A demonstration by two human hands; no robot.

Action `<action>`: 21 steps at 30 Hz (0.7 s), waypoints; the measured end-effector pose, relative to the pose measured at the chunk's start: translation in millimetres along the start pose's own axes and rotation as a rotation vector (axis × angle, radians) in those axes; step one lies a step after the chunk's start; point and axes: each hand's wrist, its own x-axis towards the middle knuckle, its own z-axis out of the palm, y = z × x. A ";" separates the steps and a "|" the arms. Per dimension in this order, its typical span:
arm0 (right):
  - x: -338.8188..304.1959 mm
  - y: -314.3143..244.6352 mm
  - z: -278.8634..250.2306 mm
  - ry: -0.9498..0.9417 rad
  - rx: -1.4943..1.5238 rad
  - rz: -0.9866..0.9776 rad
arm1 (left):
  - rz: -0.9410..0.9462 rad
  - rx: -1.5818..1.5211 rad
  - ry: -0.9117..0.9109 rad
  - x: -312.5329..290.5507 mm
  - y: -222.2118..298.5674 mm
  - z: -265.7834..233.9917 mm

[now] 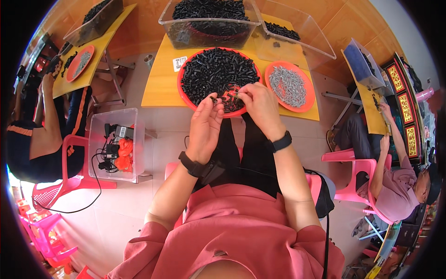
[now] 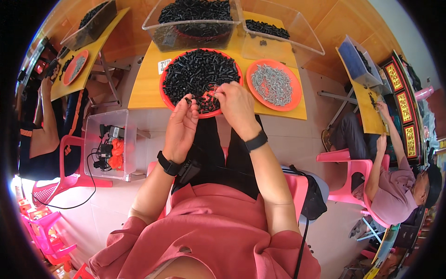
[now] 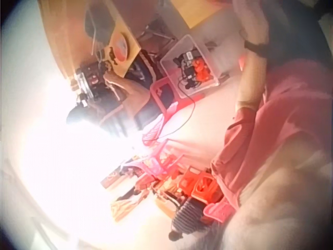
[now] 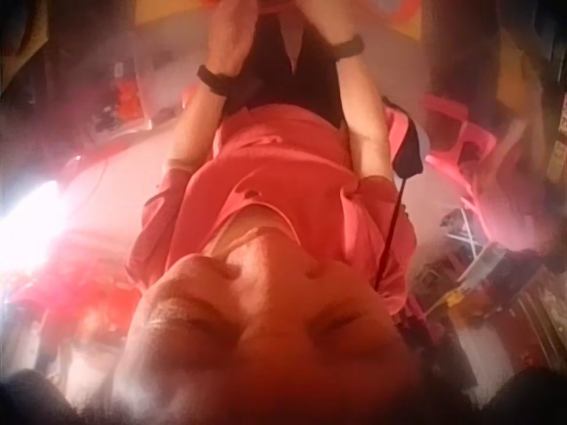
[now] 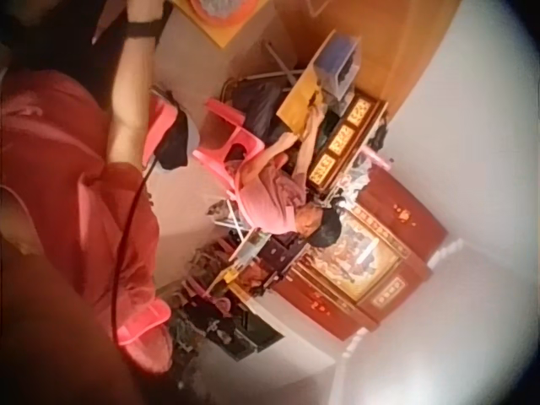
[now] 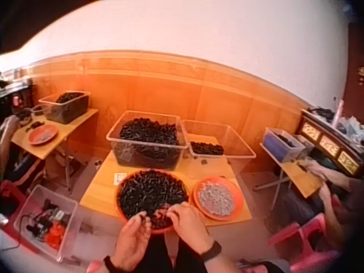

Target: Assembling small black components by hand.

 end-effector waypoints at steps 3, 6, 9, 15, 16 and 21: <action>9.4 0.2 12.3 -0.064 -0.108 -0.064 | -0.026 -0.063 -0.037 1.4 -0.4 -2.4; 16.5 -4.8 24.4 -0.129 -0.212 -0.042 | -0.044 -0.110 -0.012 1.3 1.1 -2.0; 22.5 2.1 35.8 -0.237 -0.360 -0.052 | -0.094 -0.152 -0.073 1.1 0.7 -3.6; 22.4 4.1 24.7 -0.178 -0.014 -0.041 | -0.244 -0.332 -0.083 1.2 -1.0 -3.1; 18.9 2.1 20.2 -0.182 -0.014 -0.042 | -0.266 -0.337 -0.083 0.9 -1.5 -1.5; -11.5 -7.6 9.6 -0.067 0.553 0.273 | -0.257 -0.314 -0.016 -0.3 -0.3 -0.6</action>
